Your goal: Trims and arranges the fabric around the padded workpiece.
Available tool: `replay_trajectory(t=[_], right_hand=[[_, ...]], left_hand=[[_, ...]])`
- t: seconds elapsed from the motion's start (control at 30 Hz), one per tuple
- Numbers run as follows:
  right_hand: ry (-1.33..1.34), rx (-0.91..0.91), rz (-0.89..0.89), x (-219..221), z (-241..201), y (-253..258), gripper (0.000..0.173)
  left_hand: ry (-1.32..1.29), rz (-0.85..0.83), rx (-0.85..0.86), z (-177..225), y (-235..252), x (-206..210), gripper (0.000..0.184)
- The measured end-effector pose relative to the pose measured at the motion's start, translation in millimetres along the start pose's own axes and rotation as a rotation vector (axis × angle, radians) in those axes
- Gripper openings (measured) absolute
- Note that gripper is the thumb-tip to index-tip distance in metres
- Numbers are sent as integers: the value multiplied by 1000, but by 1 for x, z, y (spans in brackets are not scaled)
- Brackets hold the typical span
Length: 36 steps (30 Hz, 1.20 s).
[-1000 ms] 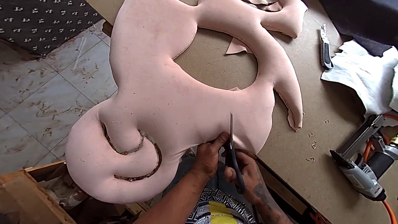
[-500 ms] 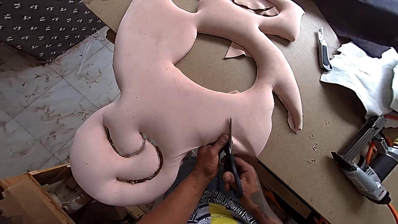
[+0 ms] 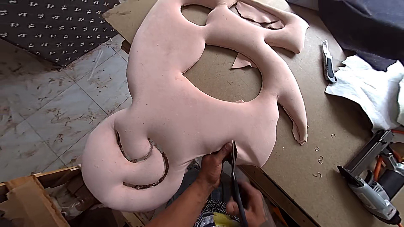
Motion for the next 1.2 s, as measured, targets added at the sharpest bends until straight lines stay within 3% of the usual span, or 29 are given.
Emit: replay_trajectory(t=[0.07, 0.17, 0.27, 0.37, 0.5, 0.63, 0.7, 0.77, 0.83, 0.9, 0.93, 1.0, 1.03, 1.07, 1.13, 1.2], right_hand=[[-146, -14, 3, -33, -12, -31, 67], [-279, -100, 151, -105, -40, -48, 74], [-530, -49, 279, -189, -79, -10, 77], [-898, 21, 414, -270, -103, 61, 85], [-1233, -17, 518, -343, -112, 157, 57], [-1400, 34, 488, -355, -113, 207, 36], [-1452, 53, 415, -354, -106, 219, 30], [-1495, 46, 391, -349, -109, 221, 30], [-1418, -101, 395, -322, -137, 190, 37], [-1163, -426, 306, -267, -168, 127, 38], [-921, -565, 165, -233, -171, 94, 32], [-420, -540, -239, -144, -148, 45, 24], [-285, -447, -390, -100, -120, 36, 26], [-200, -339, -461, -61, -82, 33, 30], [-111, -114, -423, -10, -15, 40, 44], [183, -29, -315, 18, 15, 60, 54]], left_hand=[[-79, -64, 5, 1, -2, -1, 38], [-257, -93, -10, -3, -4, -7, 46], [-359, -87, -16, -12, -5, -11, 46], [-343, -128, -11, -19, -6, -8, 40], [-170, -115, 164, -15, 8, -24, 44], [214, 84, 397, -9, 15, -40, 53], [417, 195, 413, -7, 19, -45, 56], [448, 210, 473, -6, 20, -42, 55], [400, 196, 509, -9, 17, -36, 51], [440, 223, 389, -13, 4, -31, 42], [576, 239, 248, -13, -11, -29, 37], [893, 125, 20, 5, -52, -16, 35], [1083, 69, 70, 25, -75, -7, 30], [1297, 25, 243, 50, -98, 1, 23], [1692, -32, 658, 109, -119, 10, 22], [1935, -117, 838, 163, -94, 11, 37]])
Point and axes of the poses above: each hand's wrist, its own y-axis towards the middle knuckle, its own x-axis out of the palm, z = x × y, the point moved 4 cm from there along y, towards the middle knuckle, and after that the axes turned 10 degrees about -y, right-handed, at the moved point
